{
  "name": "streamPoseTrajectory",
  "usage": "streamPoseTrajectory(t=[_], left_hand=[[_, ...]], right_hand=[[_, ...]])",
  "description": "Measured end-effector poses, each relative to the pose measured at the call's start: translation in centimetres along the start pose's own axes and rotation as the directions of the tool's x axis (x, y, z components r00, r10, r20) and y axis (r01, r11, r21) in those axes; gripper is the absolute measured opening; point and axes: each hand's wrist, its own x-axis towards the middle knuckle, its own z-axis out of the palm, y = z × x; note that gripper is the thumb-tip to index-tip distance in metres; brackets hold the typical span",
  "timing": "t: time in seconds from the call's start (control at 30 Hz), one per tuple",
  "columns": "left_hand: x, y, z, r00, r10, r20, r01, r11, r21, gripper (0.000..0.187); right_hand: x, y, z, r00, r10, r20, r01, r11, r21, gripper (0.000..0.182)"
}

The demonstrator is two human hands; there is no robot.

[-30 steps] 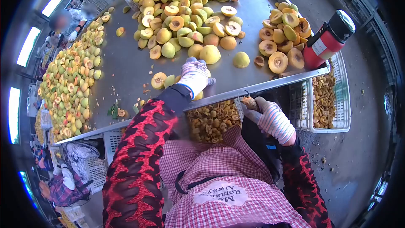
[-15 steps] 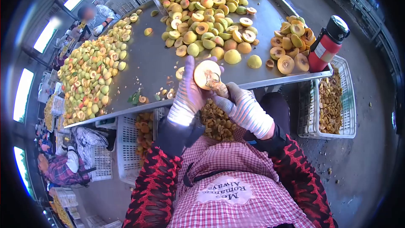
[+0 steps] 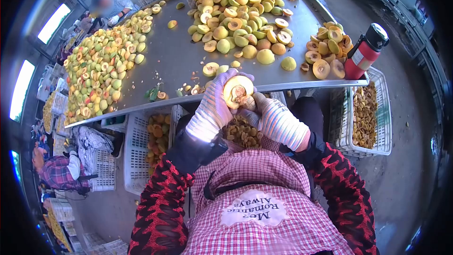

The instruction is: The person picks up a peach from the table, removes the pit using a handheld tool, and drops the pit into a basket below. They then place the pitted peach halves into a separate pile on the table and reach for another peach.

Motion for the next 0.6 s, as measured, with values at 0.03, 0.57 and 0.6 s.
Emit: streamPoseTrajectory(t=[0.03,0.57,0.6], left_hand=[[0.1,0.0,-0.4,0.999,-0.006,0.037,0.001,0.994,0.113,0.036],[-1.1,-2.1,-1.0,0.978,0.16,-0.136,-0.14,0.979,0.147,0.055],[-0.9,-2.0,-1.3,0.986,0.146,-0.085,-0.13,0.976,0.172,0.057]], right_hand=[[-0.2,0.1,-0.2,0.999,0.019,0.046,-0.018,1.0,-0.016,0.034],[-1.3,-1.7,1.5,0.786,0.317,0.531,-0.61,0.538,0.582,0.038],[-1.3,-1.3,1.5,0.77,0.307,0.56,-0.63,0.509,0.587,0.039]])
